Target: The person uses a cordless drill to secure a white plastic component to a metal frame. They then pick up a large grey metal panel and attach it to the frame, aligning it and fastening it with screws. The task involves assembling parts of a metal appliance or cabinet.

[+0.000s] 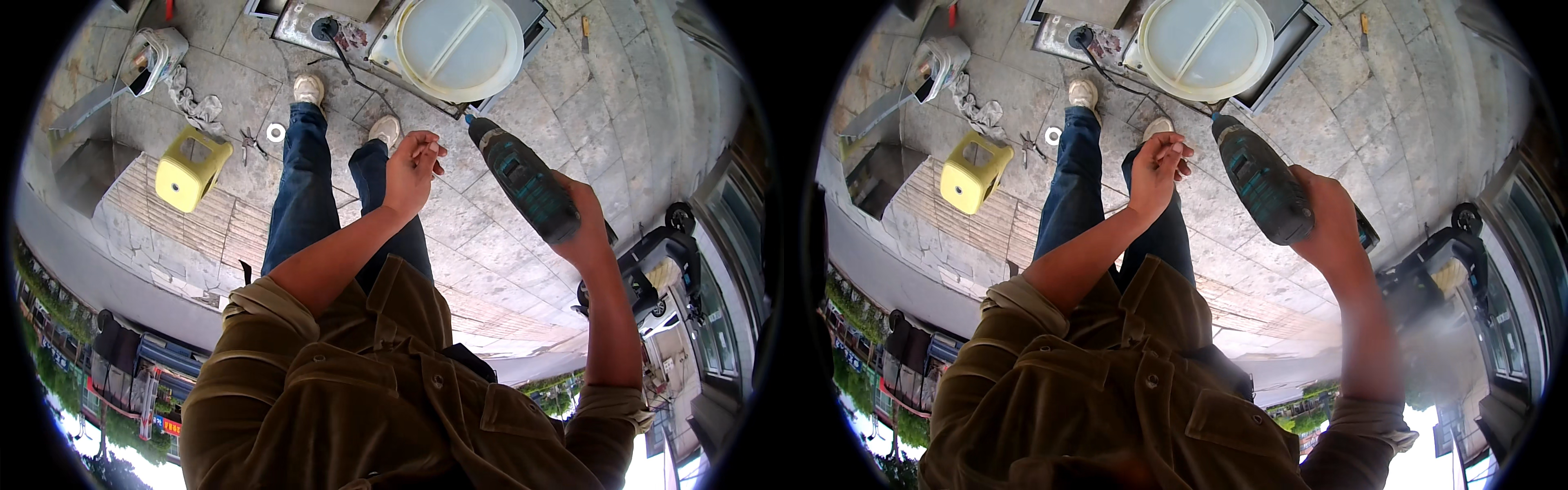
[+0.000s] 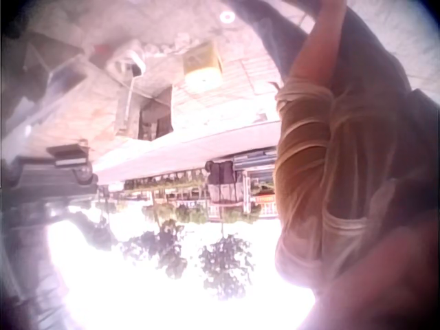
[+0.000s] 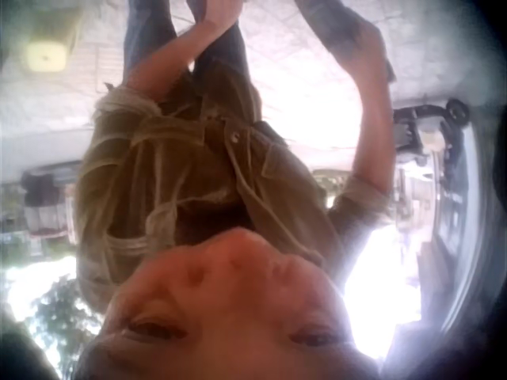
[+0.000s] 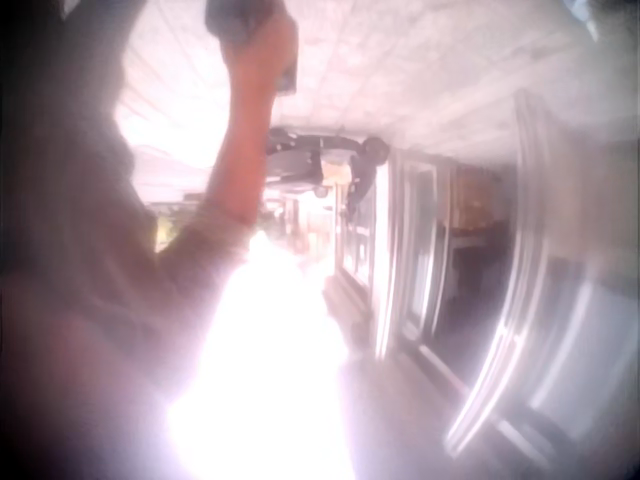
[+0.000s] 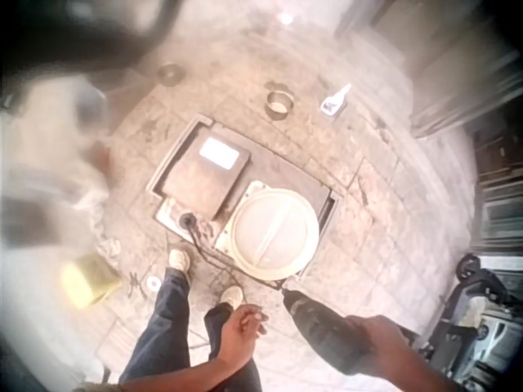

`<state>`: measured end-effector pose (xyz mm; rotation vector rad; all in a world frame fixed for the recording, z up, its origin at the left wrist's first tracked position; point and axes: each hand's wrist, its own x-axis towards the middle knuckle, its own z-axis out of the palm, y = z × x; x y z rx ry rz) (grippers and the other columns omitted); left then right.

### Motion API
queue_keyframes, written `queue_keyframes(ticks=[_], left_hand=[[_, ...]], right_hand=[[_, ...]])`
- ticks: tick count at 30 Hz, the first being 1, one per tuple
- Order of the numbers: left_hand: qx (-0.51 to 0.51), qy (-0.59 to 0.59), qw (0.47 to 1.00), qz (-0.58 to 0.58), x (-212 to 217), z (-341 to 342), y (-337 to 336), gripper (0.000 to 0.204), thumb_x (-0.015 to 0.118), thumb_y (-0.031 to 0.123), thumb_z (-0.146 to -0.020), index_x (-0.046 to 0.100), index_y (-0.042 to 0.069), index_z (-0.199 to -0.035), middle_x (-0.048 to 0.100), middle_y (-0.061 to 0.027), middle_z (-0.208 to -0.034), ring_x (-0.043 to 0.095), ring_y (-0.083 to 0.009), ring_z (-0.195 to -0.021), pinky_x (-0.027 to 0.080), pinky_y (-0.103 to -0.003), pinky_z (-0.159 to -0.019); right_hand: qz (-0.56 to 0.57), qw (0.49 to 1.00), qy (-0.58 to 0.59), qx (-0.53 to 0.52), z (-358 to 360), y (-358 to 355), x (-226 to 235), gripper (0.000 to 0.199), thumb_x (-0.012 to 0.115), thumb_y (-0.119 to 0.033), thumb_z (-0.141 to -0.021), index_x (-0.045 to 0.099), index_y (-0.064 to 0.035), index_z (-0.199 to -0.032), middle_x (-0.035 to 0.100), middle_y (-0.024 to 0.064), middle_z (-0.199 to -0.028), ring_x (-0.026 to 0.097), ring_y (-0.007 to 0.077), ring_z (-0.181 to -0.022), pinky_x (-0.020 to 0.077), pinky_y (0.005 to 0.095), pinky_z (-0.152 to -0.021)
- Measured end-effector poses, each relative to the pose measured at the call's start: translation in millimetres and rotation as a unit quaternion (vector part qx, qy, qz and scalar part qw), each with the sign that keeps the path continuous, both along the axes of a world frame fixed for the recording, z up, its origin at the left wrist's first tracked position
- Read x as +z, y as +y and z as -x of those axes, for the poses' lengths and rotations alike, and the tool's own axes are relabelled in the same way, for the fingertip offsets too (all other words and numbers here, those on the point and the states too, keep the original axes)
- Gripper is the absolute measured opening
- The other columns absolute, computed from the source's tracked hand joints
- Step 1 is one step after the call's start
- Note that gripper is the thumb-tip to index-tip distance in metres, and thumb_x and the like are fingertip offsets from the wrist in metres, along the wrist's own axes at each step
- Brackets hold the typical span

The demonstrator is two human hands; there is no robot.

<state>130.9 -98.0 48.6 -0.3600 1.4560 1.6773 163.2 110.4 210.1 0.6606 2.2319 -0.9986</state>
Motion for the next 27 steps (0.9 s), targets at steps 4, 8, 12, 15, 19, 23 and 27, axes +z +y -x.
queue_keyframes(ticks=[4,8,12,15,19,23,27], left_hand=[[0.012,-0.009,1.000,0.008,0.4,6.8,-8.5,0.015,0.049,0.016,-0.095,0.052,0.005,-0.104,0.063,-0.0030,-0.084,0.057,-0.0079,-0.061,0.041,-0.020,-0.053],[0.020,0.000,1.000,0.006,6.1,14.8,-17.1,0.016,0.049,0.017,-0.095,0.052,0.005,-0.104,0.063,-0.0030,-0.085,0.057,-0.0077,-0.061,0.041,-0.020,-0.053],[0.036,-0.008,0.999,-0.003,8.1,21.5,-24.2,0.015,0.049,0.017,-0.095,0.052,0.006,-0.104,0.063,-0.0029,-0.085,0.057,-0.0074,-0.061,0.040,-0.020,-0.053],[0.055,-0.002,0.999,0.000,7.7,29.2,-33.4,0.015,0.049,0.016,-0.095,0.052,0.005,-0.104,0.062,-0.0031,-0.085,0.056,-0.0075,-0.060,0.040,-0.020,-0.053],[0.071,0.001,0.997,-0.001,4.8,30.8,-40.6,0.014,0.049,0.015,-0.095,0.052,0.005,-0.104,0.062,-0.0034,-0.085,0.056,-0.0077,-0.060,0.040,-0.020,-0.053],[0.085,0.009,0.996,-0.008,5.4,29.1,-46.7,0.015,0.050,0.016,-0.094,0.053,0.005,-0.104,0.063,-0.0033,-0.085,0.056,-0.0076,-0.060,0.042,-0.019,-0.054],[0.087,0.013,0.996,-0.015,7.9,26.4,-54.2,0.016,0.052,0.017,-0.094,0.054,0.005,-0.104,0.063,-0.0033,-0.086,0.057,-0.0078,-0.061,0.042,-0.019,-0.054]], right_hand=[[-0.057,0.996,-0.022,0.066,9.0,-3.8,10.9,0.031,0.067,-0.004,-0.071,0.061,0.0024,-0.101,0.067,0.0123,-0.086,0.062,0.0156,-0.075,0.0464,0.0257,-0.070],[-0.040,0.989,-0.118,0.074,19.7,-4.2,4.9,0.036,0.069,-0.005,-0.070,0.061,0.0015,-0.104,0.066,0.0137,-0.088,0.063,0.0212,-0.080,0.0471,0.0289,-0.072],[-0.043,0.999,0.013,0.031,16.1,-1.0,-1.3,0.020,0.065,-0.016,-0.066,0.061,-0.0054,-0.083,0.062,0.0179,-0.074,0.058,0.0388,-0.076,0.0471,0.0390,-0.063],[-0.079,0.994,0.021,0.070,25.1,-4.8,5.4,0.018,0.065,-0.014,-0.066,0.061,-0.0052,-0.082,0.062,0.0183,-0.074,0.058,0.0388,-0.076,0.0469,0.0397,-0.063],[-0.085,0.991,0.033,0.093,34.7,-8.2,9.8,0.018,0.064,-0.013,-0.065,0.061,-0.0054,-0.081,0.062,0.0183,-0.074,0.059,0.0383,-0.075,0.0467,0.0400,-0.062],[-0.124,0.969,-0.032,0.213,41.3,-10.5,5.3,0.019,0.064,-0.013,-0.065,0.062,-0.0060,-0.081,0.062,0.0172,-0.073,0.060,0.0368,-0.073,0.0471,0.0400,-0.062],[-0.093,0.980,-0.021,0.175,34.2,0.3,2.0,0.024,0.064,-0.013,-0.064,0.062,-0.0066,-0.087,0.062,0.0167,-0.073,0.061,0.0356,-0.072,0.0472,0.0399,-0.062]])
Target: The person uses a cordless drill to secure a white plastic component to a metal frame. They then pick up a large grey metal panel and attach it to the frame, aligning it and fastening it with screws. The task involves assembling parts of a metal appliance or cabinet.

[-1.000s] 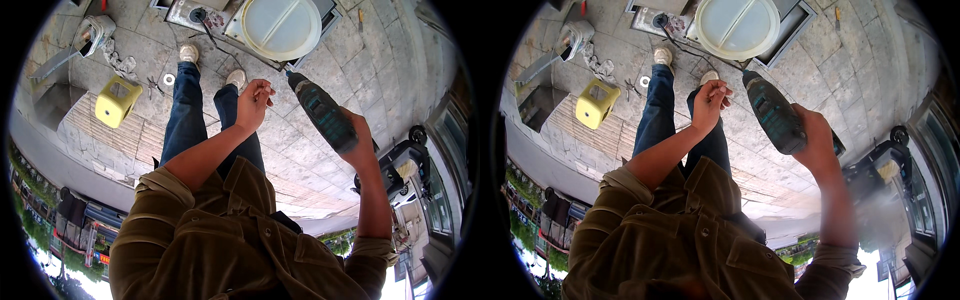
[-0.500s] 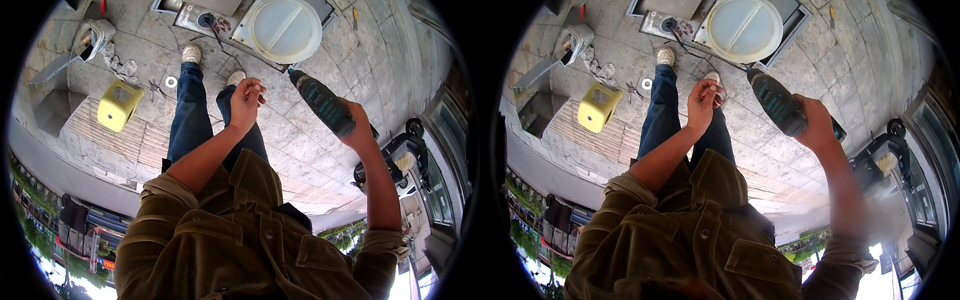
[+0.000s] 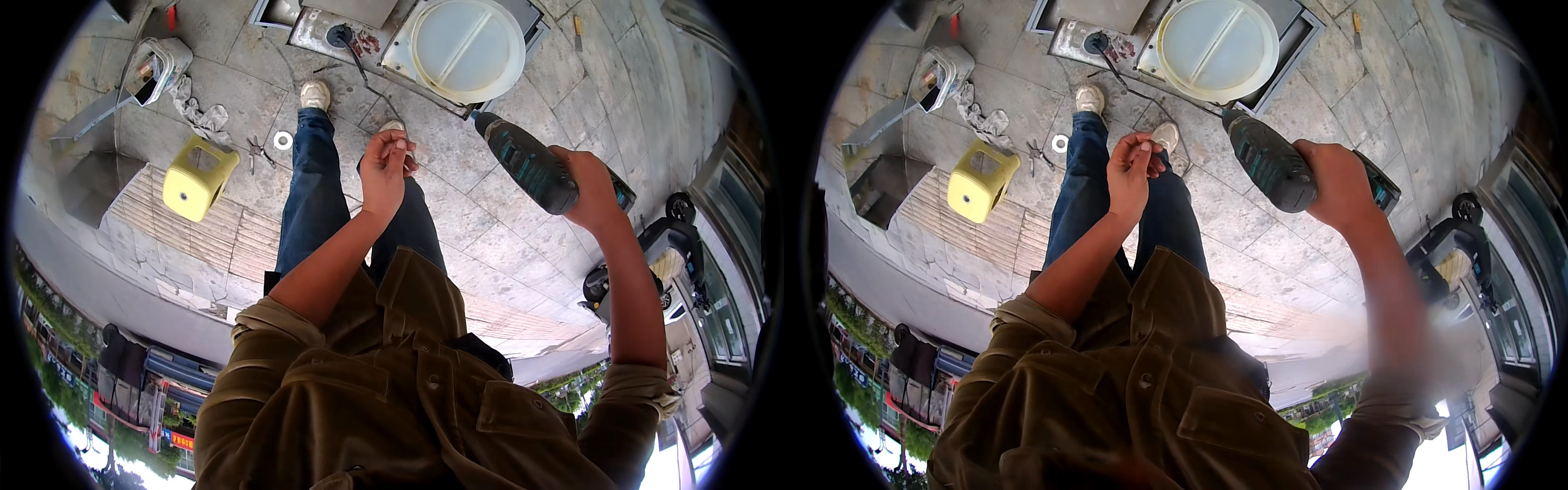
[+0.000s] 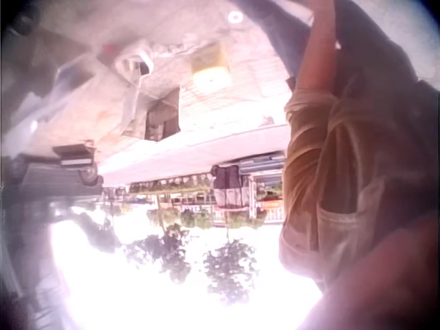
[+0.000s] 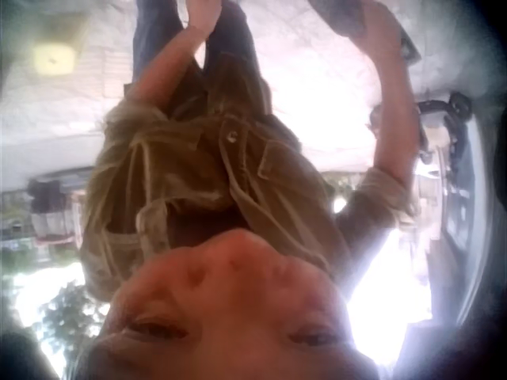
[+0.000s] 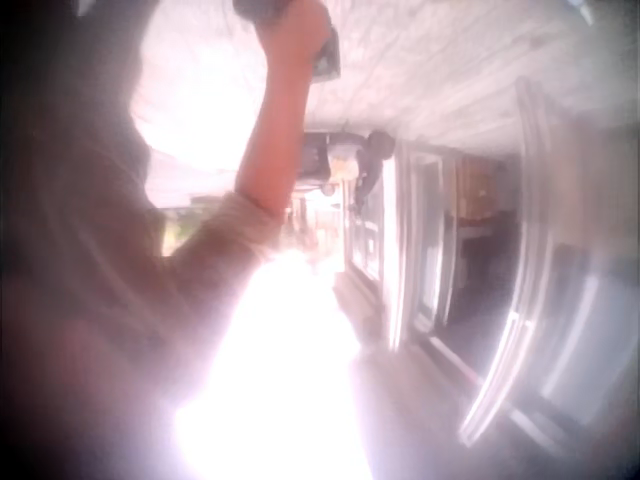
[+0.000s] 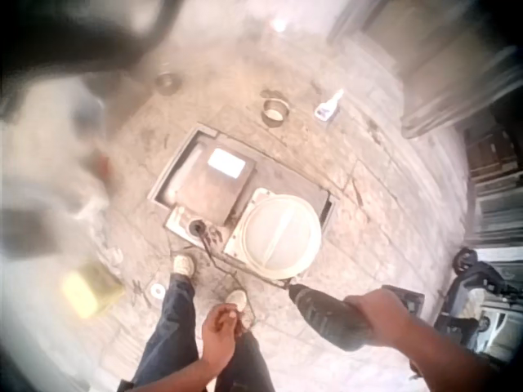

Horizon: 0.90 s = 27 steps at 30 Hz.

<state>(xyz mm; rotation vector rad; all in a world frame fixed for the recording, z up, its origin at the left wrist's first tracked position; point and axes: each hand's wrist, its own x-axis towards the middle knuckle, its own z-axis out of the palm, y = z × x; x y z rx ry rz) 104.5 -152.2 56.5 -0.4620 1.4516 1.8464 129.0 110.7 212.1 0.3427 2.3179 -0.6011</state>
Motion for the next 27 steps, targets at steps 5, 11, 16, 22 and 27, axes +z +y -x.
queue_keyframes(ticks=[5,11,16,22,27], left_hand=[[-0.013,0.052,0.997,0.062,-18.3,7.9,-41.6,0.017,0.051,0.016,-0.094,0.053,0.004,-0.106,0.062,-0.0032,-0.086,0.056,-0.0071,-0.061,0.041,-0.019,-0.054],[-0.039,0.108,0.985,0.129,-26.0,10.3,-72.9,0.015,0.052,0.015,-0.094,0.055,0.004,-0.104,0.063,-0.0039,-0.086,0.055,-0.0066,-0.061,0.041,-0.019,-0.054],[-0.072,0.137,0.979,0.133,-18.7,7.1,-63.9,0.015,0.052,0.014,-0.093,0.055,0.005,-0.105,0.063,-0.0032,-0.085,0.055,-0.0063,-0.060,0.040,-0.019,-0.053],[-0.096,0.146,0.974,0.141,-14.4,0.9,-55.1,0.015,0.052,0.013,-0.093,0.055,0.005,-0.105,0.062,-0.0032,-0.085,0.055,-0.0067,-0.061,0.040,-0.019,-0.054],[-0.091,0.134,0.976,0.146,-16.8,-2.9,-57.2,0.015,0.052,0.013,-0.093,0.055,0.006,-0.105,0.062,-0.0034,-0.086,0.055,-0.0070,-0.061,0.040,-0.020,-0.054]], right_hand=[[0.003,0.997,0.042,-0.072,-43.4,-3.2,3.4,0.031,0.064,-0.014,-0.062,0.063,-0.0071,-0.092,0.062,0.0168,-0.072,0.060,0.0360,-0.073,0.0473,0.0388,-0.062],[0.021,0.925,0.043,-0.378,-142.0,9.6,-3.3,0.038,0.073,-0.011,-0.068,0.058,0.0028,-0.099,0.063,0.0147,-0.095,0.061,0.0197,-0.088,0.0468,0.0315,-0.080],[0.049,0.917,-0.015,-0.395,-105.8,18.4,3.1,0.037,0.069,-0.018,-0.067,0.059,0.0007,-0.098,0.064,0.0138,-0.087,0.063,0.0233,-0.081,0.0480,0.0332,-0.077],[0.020,0.930,0.051,-0.364,-114.1,27.2,-21.4,0.040,0.070,-0.022,-0.066,0.059,0.0003,-0.098,0.065,0.0163,-0.086,0.063,0.0293,-0.083,0.0488,0.0362,-0.076],[0.028,0.925,0.052,-0.376,-117.9,27.4,-32.4,0.040,0.070,-0.022,-0.066,0.059,0.0003,-0.097,0.065,0.0170,-0.087,0.063,0.0297,-0.084,0.0488,0.0363,-0.077]])
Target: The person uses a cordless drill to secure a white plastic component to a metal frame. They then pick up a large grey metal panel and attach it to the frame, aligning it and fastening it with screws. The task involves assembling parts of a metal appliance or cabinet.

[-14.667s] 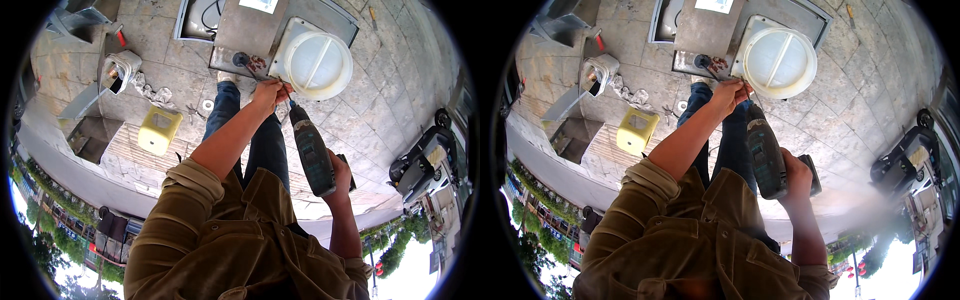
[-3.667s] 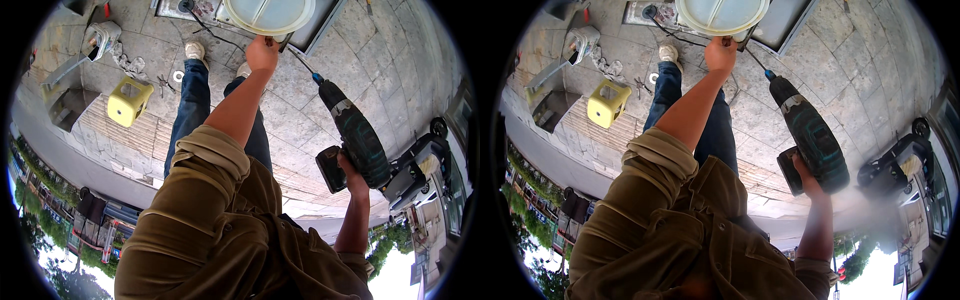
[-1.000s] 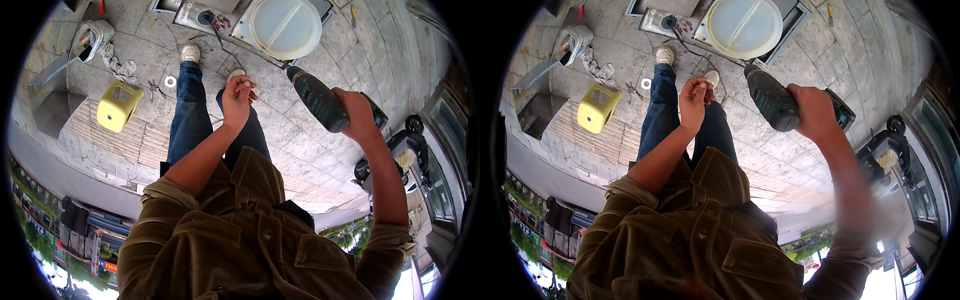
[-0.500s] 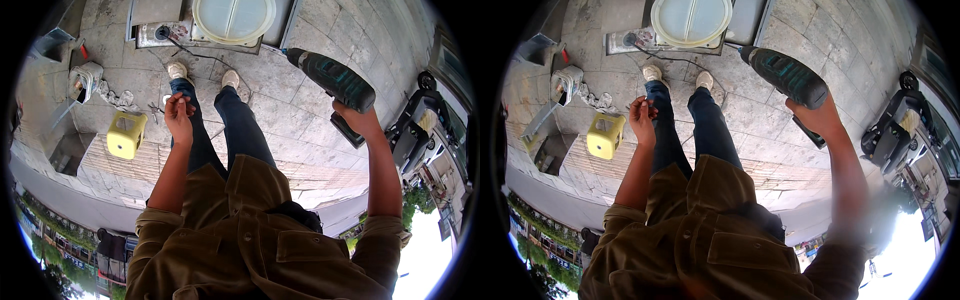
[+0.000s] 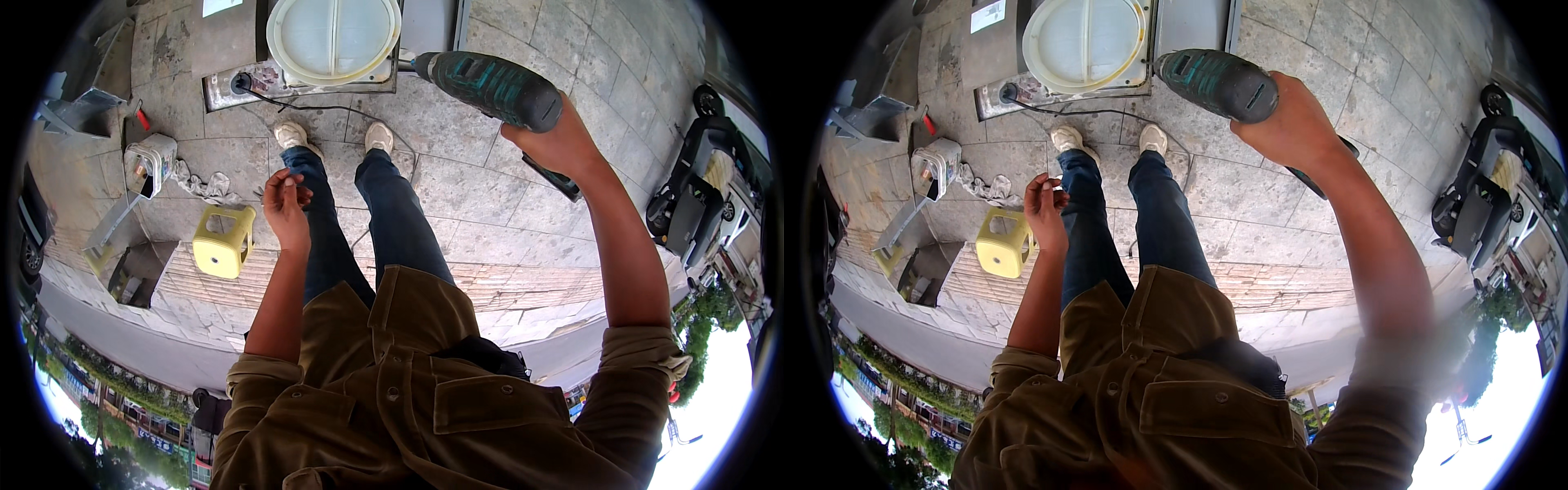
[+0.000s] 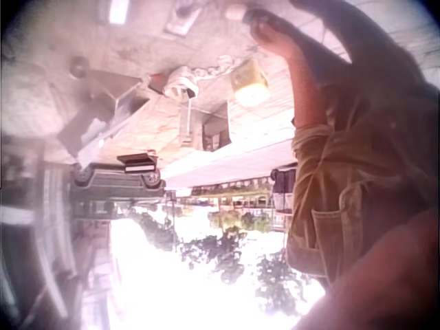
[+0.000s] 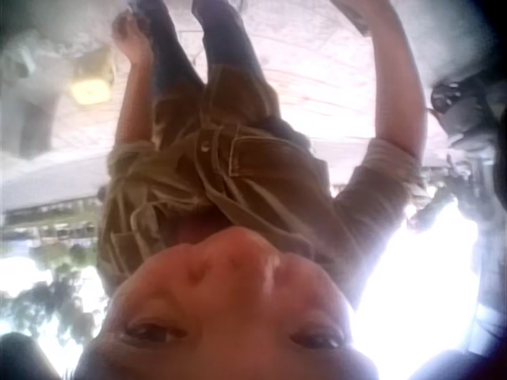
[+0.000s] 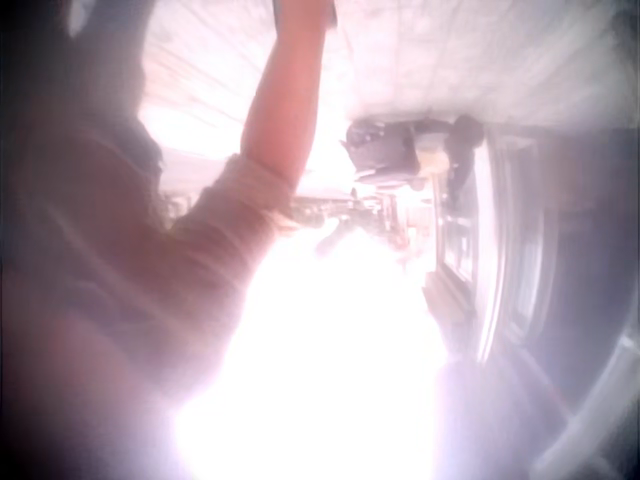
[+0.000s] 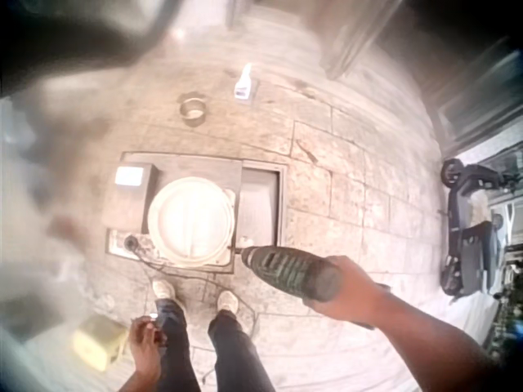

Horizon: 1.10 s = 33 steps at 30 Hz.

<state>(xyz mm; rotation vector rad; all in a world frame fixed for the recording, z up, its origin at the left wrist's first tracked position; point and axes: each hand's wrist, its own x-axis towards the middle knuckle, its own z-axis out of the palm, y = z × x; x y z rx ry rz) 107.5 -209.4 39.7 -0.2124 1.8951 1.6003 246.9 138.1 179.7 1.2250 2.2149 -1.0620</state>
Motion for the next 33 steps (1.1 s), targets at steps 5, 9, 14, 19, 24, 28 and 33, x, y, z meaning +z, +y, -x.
queue_keyframes(ticks=[5,9,14,19,24,28,33], left_hand=[[-0.002,0.005,1.000,0.015,-2.0,1.8,1.0,0.015,0.051,0.014,-0.093,0.055,0.006,-0.105,0.062,-0.0033,-0.087,0.054,-0.0069,-0.061,0.041,-0.020,-0.055],[-0.003,-0.001,1.000,0.016,-2.2,0.6,0.2,0.016,0.051,0.015,-0.093,0.055,0.006,-0.106,0.062,-0.0033,-0.087,0.054,-0.0072,-0.062,0.040,-0.020,-0.055],[-0.012,-0.010,1.000,0.013,1.2,-3.0,7.1,0.015,0.052,0.014,-0.093,0.055,0.006,-0.106,0.062,-0.0033,-0.087,0.055,-0.0076,-0.061,0.041,-0.020,-0.055],[-0.016,0.005,1.000,-0.013,15.2,0.7,23.2,0.015,0.052,0.015,-0.093,0.055,0.006,-0.105,0.062,-0.0032,-0.086,0.055,-0.0071,-0.062,0.042,-0.020,-0.055],[-0.013,0.025,0.998,-0.051,20.8,1.7,29.0,0.015,0.052,0.015,-0.093,0.054,0.006,-0.105,0.062,-0.0023,-0.085,0.055,-0.0064,-0.061,0.041,-0.019,-0.055],[-0.009,-0.014,0.999,-0.039,28.0,-2.7,21.1,0.015,0.051,0.015,-0.094,0.053,0.007,-0.107,0.062,-0.0028,-0.088,0.055,-0.0065,-0.063,0.042,-0.019,-0.056],[-0.082,-0.202,0.974,-0.066,76.9,-8.2,0.1,0.030,0.050,0.023,-0.094,0.047,0.005,-0.118,0.063,-0.0073,-0.098,0.060,-0.0115,-0.076,0.046,-0.023,-0.066]], right_hand=[[0.004,1.000,0.007,0.015,-0.2,3.1,-3.1,0.039,0.068,-0.023,-0.068,0.060,0.0000,-0.098,0.065,0.0172,-0.087,0.063,0.0306,-0.084,0.0492,0.0361,-0.077],[-0.036,0.998,0.017,0.056,14.8,-0.8,11.3,0.028,0.067,-0.022,-0.067,0.064,-0.0013,-0.086,0.065,0.0181,-0.081,0.064,0.0327,-0.080,0.0503,0.0382,-0.073],[-0.099,0.964,0.019,0.244,37.1,-1.7,12.4,0.016,0.064,-0.017,-0.063,0.066,-0.0027,-0.069,0.063,0.0173,-0.070,0.063,0.0348,-0.071,0.0518,0.0417,-0.064],[-0.096,0.959,-0.007,0.267,44.8,-0.3,12.1,0.018,0.065,-0.019,-0.062,0.065,-0.0037,-0.072,0.062,0.0168,-0.071,0.062,0.0356,-0.071,0.0508,0.0421,-0.062],[-0.079,0.968,0.040,0.236,17.8,1.0,17.2,0.027,0.066,-0.020,-0.064,0.063,-0.0040,-0.085,0.062,0.0176,-0.073,0.060,0.0370,-0.073,0.0481,0.0418,-0.064],[-0.058,0.981,0.062,0.175,-25.1,-22.5,16.9,0.034,0.066,-0.022,-0.066,0.062,-0.0072,-0.095,0.064,0.0175,-0.078,0.062,0.0351,-0.076,0.0490,0.0400,-0.065],[0.169,0.974,0.148,0.036,-36.7,-100.3,18.6,0.033,0.068,-0.009,-0.070,0.061,-0.0033,-0.101,0.066,0.0126,-0.084,0.062,0.0208,-0.076,0.0482,0.0303,-0.068]])
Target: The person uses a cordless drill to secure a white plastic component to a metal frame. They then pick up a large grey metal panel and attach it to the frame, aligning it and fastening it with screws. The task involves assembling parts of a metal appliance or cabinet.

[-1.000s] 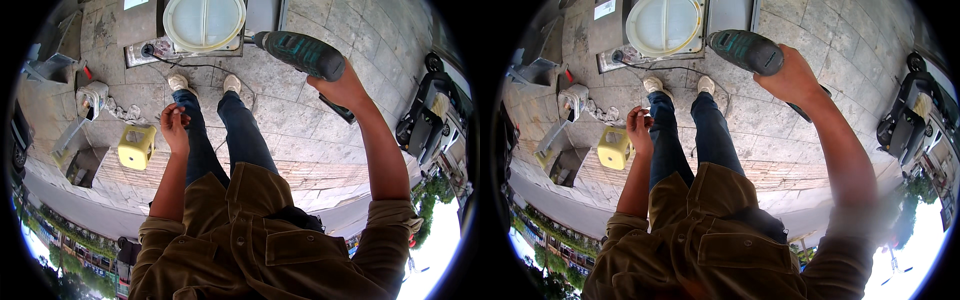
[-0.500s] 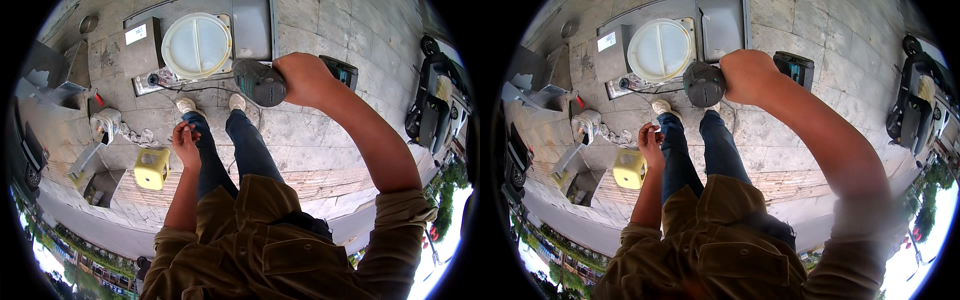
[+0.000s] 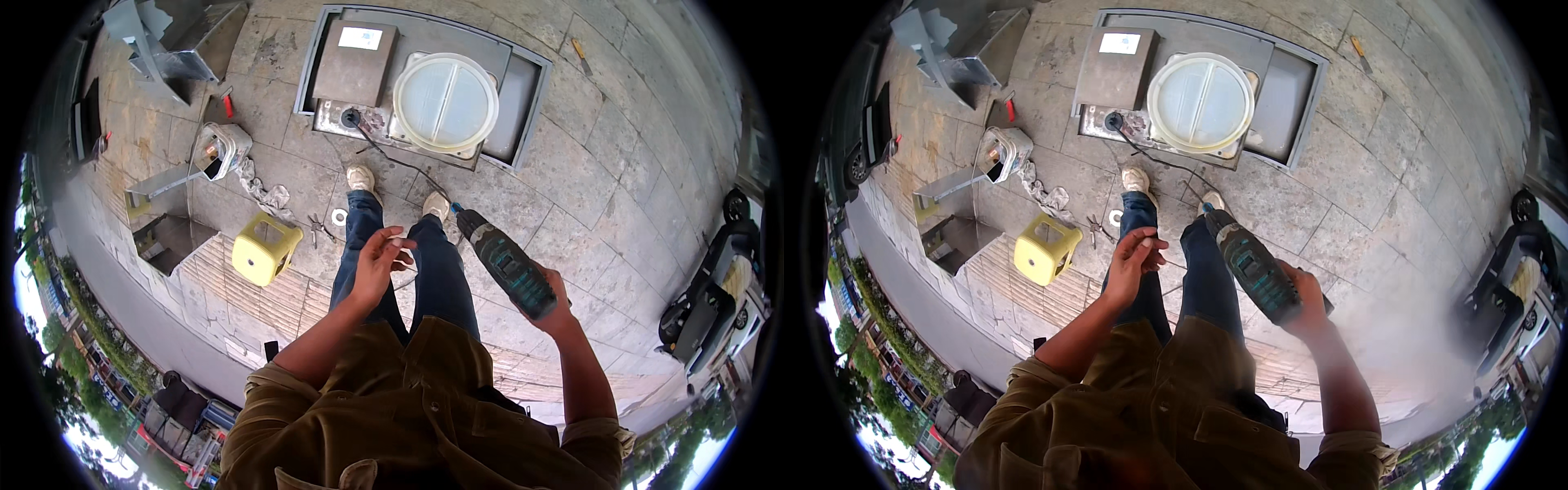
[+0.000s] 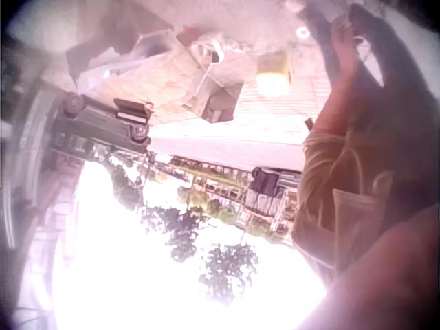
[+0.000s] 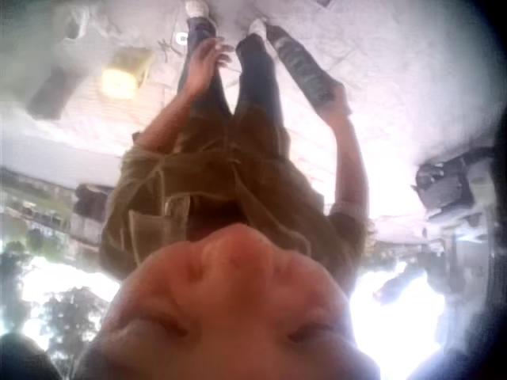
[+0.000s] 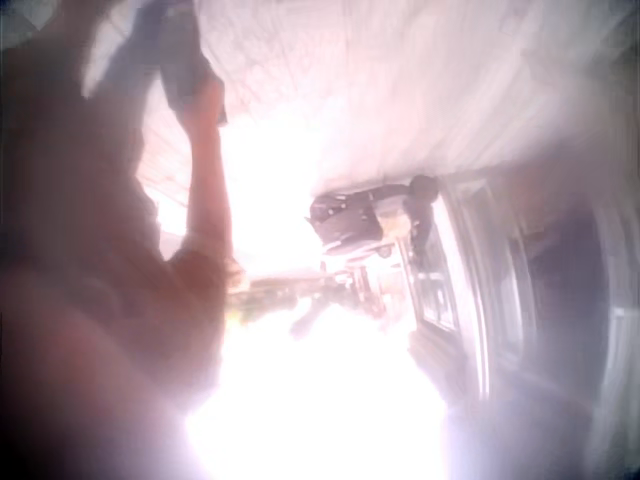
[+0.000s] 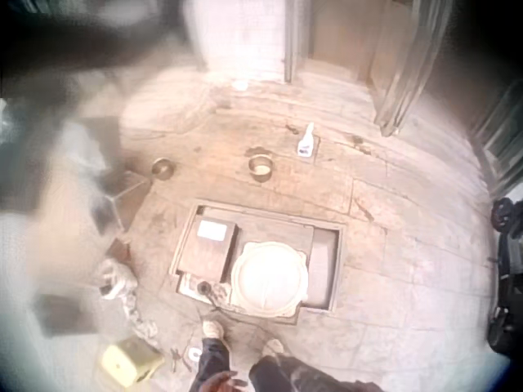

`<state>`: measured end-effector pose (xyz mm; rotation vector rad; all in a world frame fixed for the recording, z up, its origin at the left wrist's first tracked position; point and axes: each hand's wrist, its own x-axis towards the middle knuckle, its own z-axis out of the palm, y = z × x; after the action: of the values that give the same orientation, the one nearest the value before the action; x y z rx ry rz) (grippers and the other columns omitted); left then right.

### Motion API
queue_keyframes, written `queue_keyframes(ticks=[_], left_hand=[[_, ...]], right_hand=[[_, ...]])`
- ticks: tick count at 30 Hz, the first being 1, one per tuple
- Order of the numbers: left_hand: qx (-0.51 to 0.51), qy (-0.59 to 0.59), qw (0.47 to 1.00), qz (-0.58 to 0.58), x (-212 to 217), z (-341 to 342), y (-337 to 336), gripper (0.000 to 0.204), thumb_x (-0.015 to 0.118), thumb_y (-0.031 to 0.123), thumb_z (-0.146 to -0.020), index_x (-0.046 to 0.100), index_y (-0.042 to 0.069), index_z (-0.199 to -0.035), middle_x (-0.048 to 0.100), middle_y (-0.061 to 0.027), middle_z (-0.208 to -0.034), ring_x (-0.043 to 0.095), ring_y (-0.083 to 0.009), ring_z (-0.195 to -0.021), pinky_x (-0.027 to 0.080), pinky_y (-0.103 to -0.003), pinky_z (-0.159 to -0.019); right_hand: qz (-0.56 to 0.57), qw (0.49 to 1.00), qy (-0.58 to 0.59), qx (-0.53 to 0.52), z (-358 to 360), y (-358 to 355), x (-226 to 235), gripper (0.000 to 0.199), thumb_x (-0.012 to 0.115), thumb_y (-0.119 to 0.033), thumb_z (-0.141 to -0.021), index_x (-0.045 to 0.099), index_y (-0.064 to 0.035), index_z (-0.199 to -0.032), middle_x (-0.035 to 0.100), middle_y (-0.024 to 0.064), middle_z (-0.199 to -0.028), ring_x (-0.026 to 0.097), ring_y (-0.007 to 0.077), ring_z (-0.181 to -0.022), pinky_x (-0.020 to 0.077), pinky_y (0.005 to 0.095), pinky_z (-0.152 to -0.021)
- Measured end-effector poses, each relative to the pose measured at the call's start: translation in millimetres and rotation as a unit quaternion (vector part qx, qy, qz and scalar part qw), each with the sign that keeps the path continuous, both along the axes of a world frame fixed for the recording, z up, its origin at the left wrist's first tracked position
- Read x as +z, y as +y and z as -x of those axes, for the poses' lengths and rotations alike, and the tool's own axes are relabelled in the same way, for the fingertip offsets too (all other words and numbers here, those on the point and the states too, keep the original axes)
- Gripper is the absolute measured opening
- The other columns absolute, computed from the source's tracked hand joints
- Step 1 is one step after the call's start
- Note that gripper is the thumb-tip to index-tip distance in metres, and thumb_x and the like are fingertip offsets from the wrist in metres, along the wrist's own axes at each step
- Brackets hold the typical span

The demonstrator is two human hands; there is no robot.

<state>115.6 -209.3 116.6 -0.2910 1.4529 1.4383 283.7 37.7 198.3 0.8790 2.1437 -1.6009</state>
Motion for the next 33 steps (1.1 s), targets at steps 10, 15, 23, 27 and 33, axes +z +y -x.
queue_keyframes(ticks=[10,15,23,27,33], left_hand=[[0.141,-0.160,0.977,0.011,68.0,48.9,-51.9,0.064,0.073,0.025,-0.078,0.038,0.002,-0.125,0.056,-0.0104,-0.105,0.059,-0.0187,-0.094,0.049,-0.033,-0.081],[0.192,-0.032,0.979,0.058,27.7,105.5,-115.9,0.054,0.072,0.011,-0.076,0.042,-0.001,-0.120,0.059,-0.0093,-0.097,0.060,-0.0151,-0.084,0.050,-0.028,-0.072],[0.164,0.205,0.930,0.256,-191.0,256.8,-238.3,0.063,0.076,0.024,-0.068,0.045,-0.003,-0.116,0.060,-0.0125,-0.094,0.058,-0.0186,-0.081,0.047,-0.030,-0.073],[0.048,0.272,0.859,0.432,-308.3,320.4,-293.2,0.072,0.077,0.034,-0.064,0.047,0.001,-0.120,0.062,-0.0158,-0.100,0.061,-0.0281,-0.089,0.045,-0.035,-0.081],[-0.011,0.248,0.874,0.417,-407.7,395.2,-340.2,0.073,0.077,0.031,-0.061,0.047,0.005,-0.122,0.063,-0.0172,-0.103,0.061,-0.0326,-0.094,0.046,-0.038,-0.083]], right_hand=[[-0.003,0.963,0.106,0.246,122.5,-151.2,-44.0,0.087,0.070,-0.011,-0.063,0.026,0.0036,-0.136,0.051,0.0222,-0.108,0.052,0.0388,-0.100,0.0442,0.0421,-0.085],[-0.076,0.948,0.138,0.276,187.9,-184.2,-63.7,0.086,0.070,-0.012,-0.067,0.025,-0.0012,-0.139,0.038,0.0248,-0.134,0.040,0.0382,-0.123,0.0353,0.0396,-0.102],[-0.055,0.991,-0.101,0.061,167.9,-164.5,-141.8,0.075,0.068,-0.009,-0.074,0.031,-0.0048,-0.139,0.052,0.0188,-0.125,0.059,0.0256,-0.104,0.0469,0.0363,-0.087],[-0.068,0.969,-0.231,-0.048,136.6,-178.0,-167.0,0.071,0.068,-0.012,-0.073,0.036,-0.0009,-0.135,0.057,0.0202,-0.117,0.064,0.0241,-0.093,0.0518,0.0336,-0.073],[-0.040,0.936,-0.341,-0.073,89.9,-208.2,-173.7,0.061,0.065,-0.007,-0.073,0.043,0.0032,-0.129,0.061,0.0191,-0.112,0.063,0.0219,-0.090,0.0499,0.0301,-0.077]])
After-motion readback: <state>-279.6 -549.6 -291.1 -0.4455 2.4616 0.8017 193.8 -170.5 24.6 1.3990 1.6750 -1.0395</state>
